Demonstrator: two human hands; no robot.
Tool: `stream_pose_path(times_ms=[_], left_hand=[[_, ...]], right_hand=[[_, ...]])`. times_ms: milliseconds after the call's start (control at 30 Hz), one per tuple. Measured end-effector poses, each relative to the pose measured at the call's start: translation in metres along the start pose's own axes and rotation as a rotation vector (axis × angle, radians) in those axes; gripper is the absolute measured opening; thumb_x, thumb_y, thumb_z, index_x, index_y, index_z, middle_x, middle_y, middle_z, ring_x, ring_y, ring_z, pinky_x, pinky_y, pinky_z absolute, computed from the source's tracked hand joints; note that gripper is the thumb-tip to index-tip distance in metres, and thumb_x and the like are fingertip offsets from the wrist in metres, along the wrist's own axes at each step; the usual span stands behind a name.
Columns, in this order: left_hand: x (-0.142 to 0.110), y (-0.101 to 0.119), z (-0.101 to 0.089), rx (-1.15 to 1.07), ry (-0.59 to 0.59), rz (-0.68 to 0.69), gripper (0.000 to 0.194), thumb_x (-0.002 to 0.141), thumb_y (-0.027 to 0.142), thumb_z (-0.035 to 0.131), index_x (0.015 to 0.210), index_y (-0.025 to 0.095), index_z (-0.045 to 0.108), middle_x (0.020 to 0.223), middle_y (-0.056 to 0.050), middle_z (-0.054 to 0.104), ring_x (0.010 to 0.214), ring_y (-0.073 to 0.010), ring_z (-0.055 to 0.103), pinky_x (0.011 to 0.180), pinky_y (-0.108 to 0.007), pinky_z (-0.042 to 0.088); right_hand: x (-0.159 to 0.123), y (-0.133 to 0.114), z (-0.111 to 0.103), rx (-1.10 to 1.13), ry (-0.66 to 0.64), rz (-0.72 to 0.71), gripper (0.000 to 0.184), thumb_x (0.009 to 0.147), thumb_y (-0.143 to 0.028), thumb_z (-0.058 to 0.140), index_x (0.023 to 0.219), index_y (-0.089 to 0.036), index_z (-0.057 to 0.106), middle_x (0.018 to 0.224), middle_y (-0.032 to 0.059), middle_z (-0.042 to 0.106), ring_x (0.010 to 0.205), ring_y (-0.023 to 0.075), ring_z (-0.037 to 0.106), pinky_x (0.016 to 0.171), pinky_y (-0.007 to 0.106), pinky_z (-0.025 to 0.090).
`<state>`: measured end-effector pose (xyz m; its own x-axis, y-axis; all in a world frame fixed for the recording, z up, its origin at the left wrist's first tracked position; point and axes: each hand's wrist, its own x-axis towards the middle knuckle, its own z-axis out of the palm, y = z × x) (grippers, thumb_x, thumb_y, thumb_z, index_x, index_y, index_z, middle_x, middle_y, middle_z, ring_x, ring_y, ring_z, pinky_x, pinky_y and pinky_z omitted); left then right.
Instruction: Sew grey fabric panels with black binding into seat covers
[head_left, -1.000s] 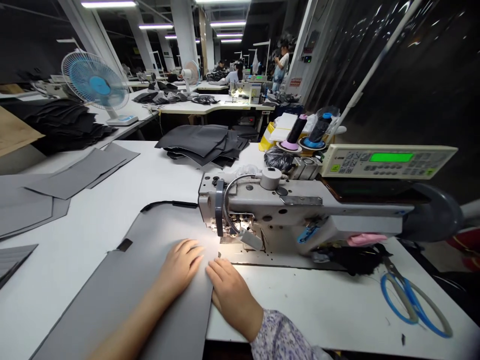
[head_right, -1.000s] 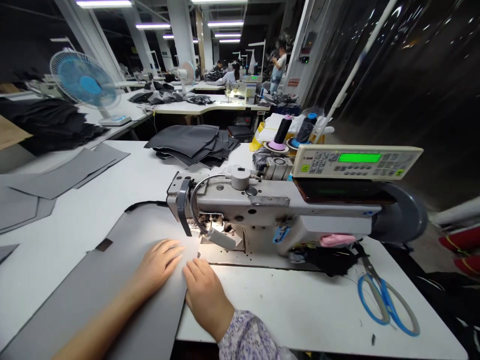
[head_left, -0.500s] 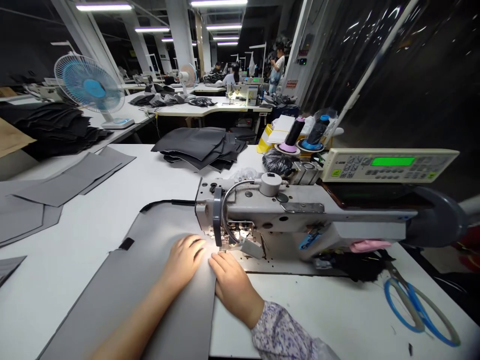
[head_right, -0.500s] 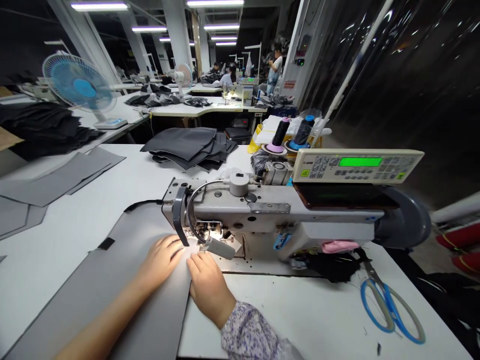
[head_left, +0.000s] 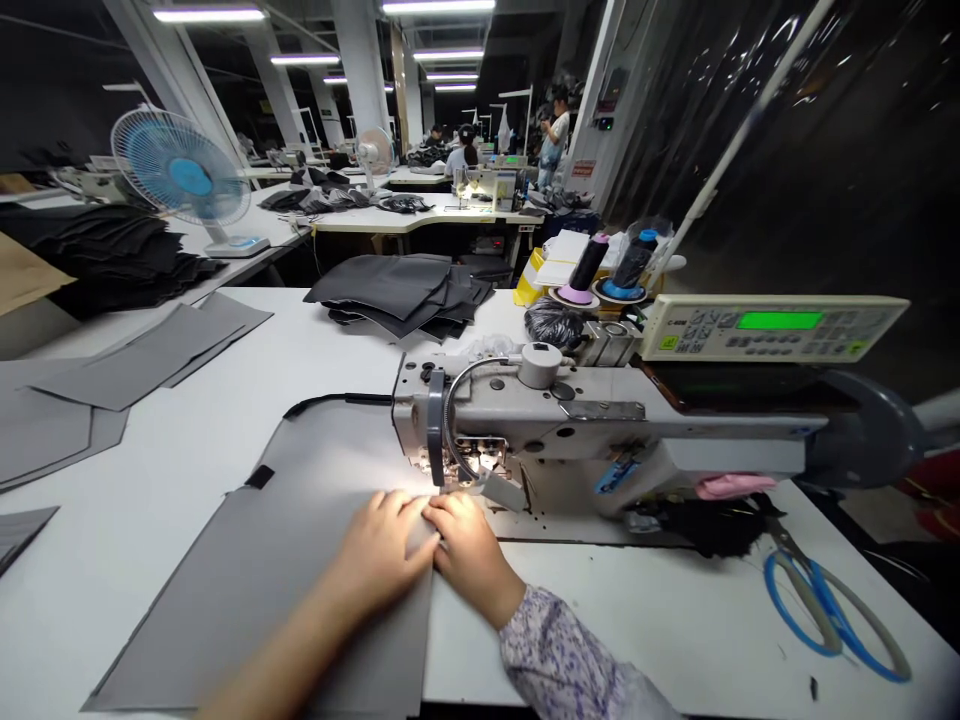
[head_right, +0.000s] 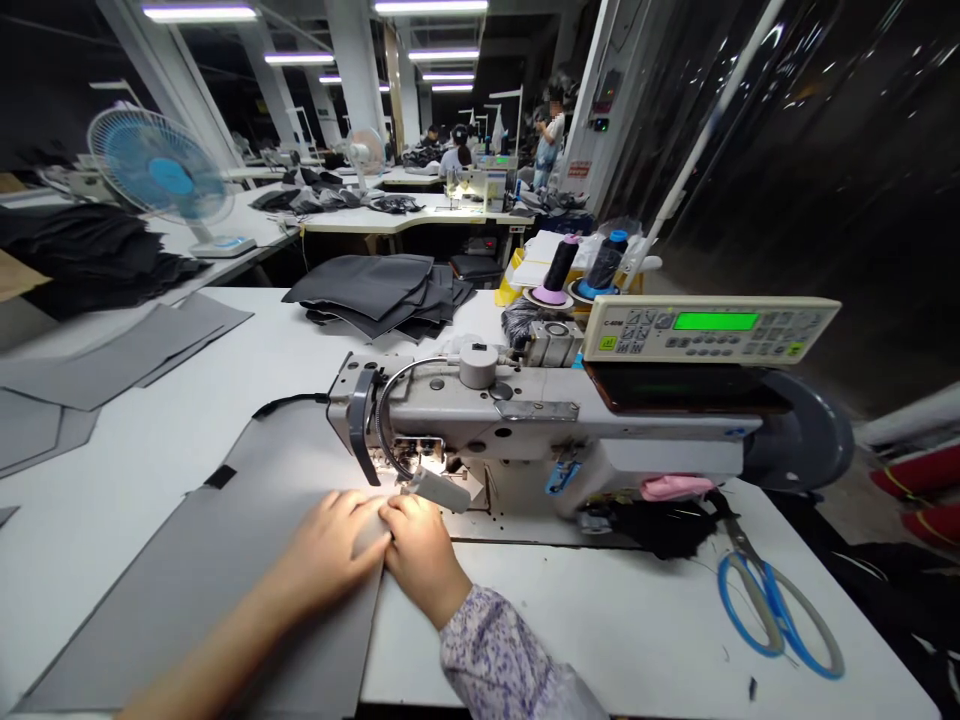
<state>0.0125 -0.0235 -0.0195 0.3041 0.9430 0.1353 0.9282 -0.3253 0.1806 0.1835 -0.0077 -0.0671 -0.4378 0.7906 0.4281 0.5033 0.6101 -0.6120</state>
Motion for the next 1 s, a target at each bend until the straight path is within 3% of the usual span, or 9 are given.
stream_pose_path(times_ms=[167, 300, 367, 433, 533, 600, 700, 867, 1000], left_hand=[[-0.008, 0.031, -0.008, 0.03, -0.115, -0.055, 0.052, 0.08, 0.02, 0.055, 0.132, 0.016, 0.059, 0.124, -0.014, 0.064, 0.107, -0.0298, 0.057, 0.093, -0.041, 0.048], [0.003, 0.031, -0.009, 0.084, -0.237, -0.13, 0.046, 0.074, 0.007, 0.049, 0.116, 0.016, 0.064, 0.112, -0.014, 0.065, 0.097, -0.0288, 0.061, 0.082, -0.037, 0.05], [0.008, 0.024, -0.009, 0.061, -0.256, -0.14, 0.05, 0.075, 0.003, 0.044, 0.118, 0.016, 0.064, 0.113, -0.014, 0.065, 0.094, -0.027, 0.063, 0.082, -0.036, 0.051], [0.012, 0.013, -0.01, -0.006, -0.243, -0.094, 0.058, 0.075, 0.0, 0.039, 0.124, 0.019, 0.063, 0.115, -0.012, 0.066, 0.096, -0.0246, 0.066, 0.086, -0.035, 0.052], [0.018, -0.004, -0.014, -0.106, -0.266, -0.033, 0.061, 0.072, 0.0, 0.041, 0.124, 0.022, 0.064, 0.12, -0.01, 0.068, 0.105, -0.0238, 0.067, 0.093, -0.033, 0.052], [0.022, -0.009, -0.017, -0.141, -0.303, -0.04, 0.059, 0.071, 0.003, 0.045, 0.122, 0.023, 0.066, 0.122, -0.009, 0.068, 0.107, -0.025, 0.067, 0.093, -0.034, 0.053], [0.02, -0.007, -0.012, -0.138, -0.261, -0.053, 0.052, 0.074, 0.005, 0.047, 0.118, 0.022, 0.068, 0.12, -0.01, 0.07, 0.106, -0.0261, 0.067, 0.093, -0.036, 0.053], [0.008, -0.002, 0.008, -0.217, -0.119, -0.153, 0.042, 0.088, 0.015, 0.047, 0.125, 0.02, 0.065, 0.125, -0.01, 0.069, 0.115, -0.0273, 0.065, 0.1, -0.04, 0.052], [0.01, -0.014, 0.01, -0.443, -0.157, -0.266, 0.041, 0.087, 0.022, 0.05, 0.125, 0.019, 0.067, 0.127, -0.009, 0.07, 0.118, -0.0261, 0.065, 0.104, -0.04, 0.05]], right_hand=[[0.012, 0.005, 0.002, -0.005, 0.027, 0.131, 0.015, 0.074, -0.005, 0.066, 0.083, -0.017, 0.063, 0.088, 0.0062, 0.065, 0.088, 0.0234, 0.06, 0.083, 0.038, 0.051], [-0.019, -0.012, -0.015, -0.022, -0.041, 0.168, 0.009, 0.082, -0.016, 0.072, 0.085, -0.018, 0.064, 0.092, 0.007, 0.065, 0.093, 0.0246, 0.061, 0.087, 0.04, 0.051], [-0.049, -0.029, -0.024, -0.01, -0.194, 0.055, 0.036, 0.081, -0.028, 0.077, 0.114, -0.019, 0.066, 0.125, 0.0118, 0.063, 0.12, 0.029, 0.056, 0.103, 0.044, 0.046], [-0.073, -0.047, -0.025, -0.027, -0.333, -0.106, 0.076, 0.082, -0.045, 0.077, 0.145, -0.018, 0.047, 0.154, 0.0156, 0.043, 0.143, 0.0334, 0.037, 0.118, 0.049, 0.033], [-0.08, -0.062, -0.009, -0.096, -0.337, -0.178, 0.088, 0.086, -0.05, 0.07, 0.154, -0.007, 0.034, 0.16, 0.0201, 0.033, 0.149, 0.0358, 0.024, 0.124, 0.051, 0.024], [-0.064, -0.063, 0.007, -0.129, -0.254, -0.142, 0.072, 0.085, -0.041, 0.071, 0.143, -0.004, 0.048, 0.15, 0.0215, 0.047, 0.142, 0.0357, 0.036, 0.12, 0.049, 0.033], [-0.037, -0.056, 0.026, -0.185, -0.186, -0.133, 0.016, 0.089, -0.012, 0.061, 0.103, -0.012, 0.069, 0.105, 0.0118, 0.069, 0.105, 0.0239, 0.061, 0.096, 0.035, 0.053], [-0.036, -0.051, 0.028, -0.2, -0.227, -0.25, 0.029, 0.089, 0.002, 0.051, 0.072, -0.018, 0.062, 0.075, 0.0025, 0.064, 0.072, 0.0163, 0.059, 0.07, 0.026, 0.055], [-0.039, -0.037, 0.021, -0.27, -0.097, -0.275, 0.023, 0.094, -0.006, 0.05, 0.105, -0.012, 0.069, 0.11, 0.0108, 0.07, 0.107, 0.0232, 0.061, 0.096, 0.037, 0.054]])
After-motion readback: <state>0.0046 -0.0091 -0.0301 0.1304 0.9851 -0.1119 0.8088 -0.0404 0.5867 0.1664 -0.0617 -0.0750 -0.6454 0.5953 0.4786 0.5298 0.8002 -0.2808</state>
